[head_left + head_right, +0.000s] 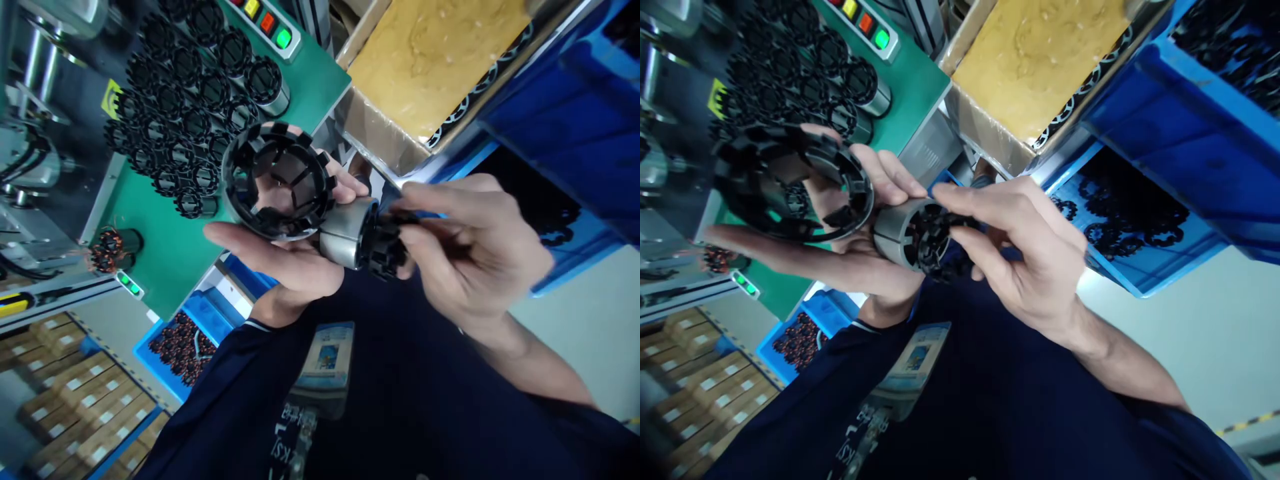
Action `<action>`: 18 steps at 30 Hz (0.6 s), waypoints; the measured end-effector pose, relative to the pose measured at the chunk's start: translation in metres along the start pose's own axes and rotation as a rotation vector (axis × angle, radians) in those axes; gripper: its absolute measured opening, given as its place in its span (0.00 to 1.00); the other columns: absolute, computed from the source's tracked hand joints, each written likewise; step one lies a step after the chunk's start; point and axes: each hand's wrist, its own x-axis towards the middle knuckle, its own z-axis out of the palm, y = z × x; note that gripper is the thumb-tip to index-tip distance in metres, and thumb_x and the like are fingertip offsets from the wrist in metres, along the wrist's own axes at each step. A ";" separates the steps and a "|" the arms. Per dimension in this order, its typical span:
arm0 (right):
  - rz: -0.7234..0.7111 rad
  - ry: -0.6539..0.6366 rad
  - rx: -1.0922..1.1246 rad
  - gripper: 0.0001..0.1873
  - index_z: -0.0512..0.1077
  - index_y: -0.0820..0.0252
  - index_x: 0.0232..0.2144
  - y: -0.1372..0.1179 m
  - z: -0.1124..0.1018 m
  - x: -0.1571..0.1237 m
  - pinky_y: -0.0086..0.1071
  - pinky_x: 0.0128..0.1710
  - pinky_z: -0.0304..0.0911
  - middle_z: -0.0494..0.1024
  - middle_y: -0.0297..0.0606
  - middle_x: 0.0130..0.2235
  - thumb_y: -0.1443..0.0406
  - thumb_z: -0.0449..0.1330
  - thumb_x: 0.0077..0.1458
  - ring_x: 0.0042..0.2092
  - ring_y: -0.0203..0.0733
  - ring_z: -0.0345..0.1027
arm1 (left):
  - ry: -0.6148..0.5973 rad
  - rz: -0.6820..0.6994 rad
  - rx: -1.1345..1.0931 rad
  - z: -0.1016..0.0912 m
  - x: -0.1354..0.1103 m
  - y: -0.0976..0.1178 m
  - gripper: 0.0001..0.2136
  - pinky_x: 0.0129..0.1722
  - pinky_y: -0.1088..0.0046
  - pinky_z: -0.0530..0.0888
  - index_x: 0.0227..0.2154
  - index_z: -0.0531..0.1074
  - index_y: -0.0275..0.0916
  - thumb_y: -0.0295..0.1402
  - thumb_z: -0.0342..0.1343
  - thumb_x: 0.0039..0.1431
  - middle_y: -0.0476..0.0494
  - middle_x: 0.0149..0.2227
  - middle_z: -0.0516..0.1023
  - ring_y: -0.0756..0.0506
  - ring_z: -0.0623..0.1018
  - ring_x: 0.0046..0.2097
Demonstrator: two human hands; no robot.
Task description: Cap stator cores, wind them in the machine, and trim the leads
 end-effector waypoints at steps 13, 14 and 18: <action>0.012 -0.054 0.221 0.40 0.85 0.39 0.68 0.008 0.017 -0.013 0.41 0.30 0.85 0.87 0.41 0.57 0.58 0.85 0.53 0.52 0.56 0.85 | 0.005 0.466 0.048 -0.017 0.012 -0.006 0.32 0.35 0.63 0.78 0.48 0.72 0.54 0.65 0.27 0.81 0.50 0.56 0.79 0.47 0.73 0.32; 0.039 -0.052 0.237 0.43 0.84 0.40 0.69 0.006 0.017 -0.013 0.41 0.33 0.86 0.87 0.40 0.59 0.59 0.87 0.52 0.52 0.55 0.85 | 0.082 0.510 -0.055 -0.007 0.014 -0.007 0.36 0.28 0.64 0.74 0.44 0.72 0.51 0.64 0.22 0.81 0.49 0.51 0.78 0.49 0.68 0.28; 0.139 -0.098 0.236 0.54 0.74 0.31 0.76 -0.001 0.013 -0.015 0.42 0.37 0.88 0.86 0.33 0.67 0.62 0.87 0.52 0.54 0.53 0.88 | 0.088 0.442 -0.073 0.013 0.018 -0.007 0.44 0.18 0.59 0.63 0.38 0.67 0.51 0.66 0.05 0.73 0.47 0.27 0.60 0.42 0.61 0.21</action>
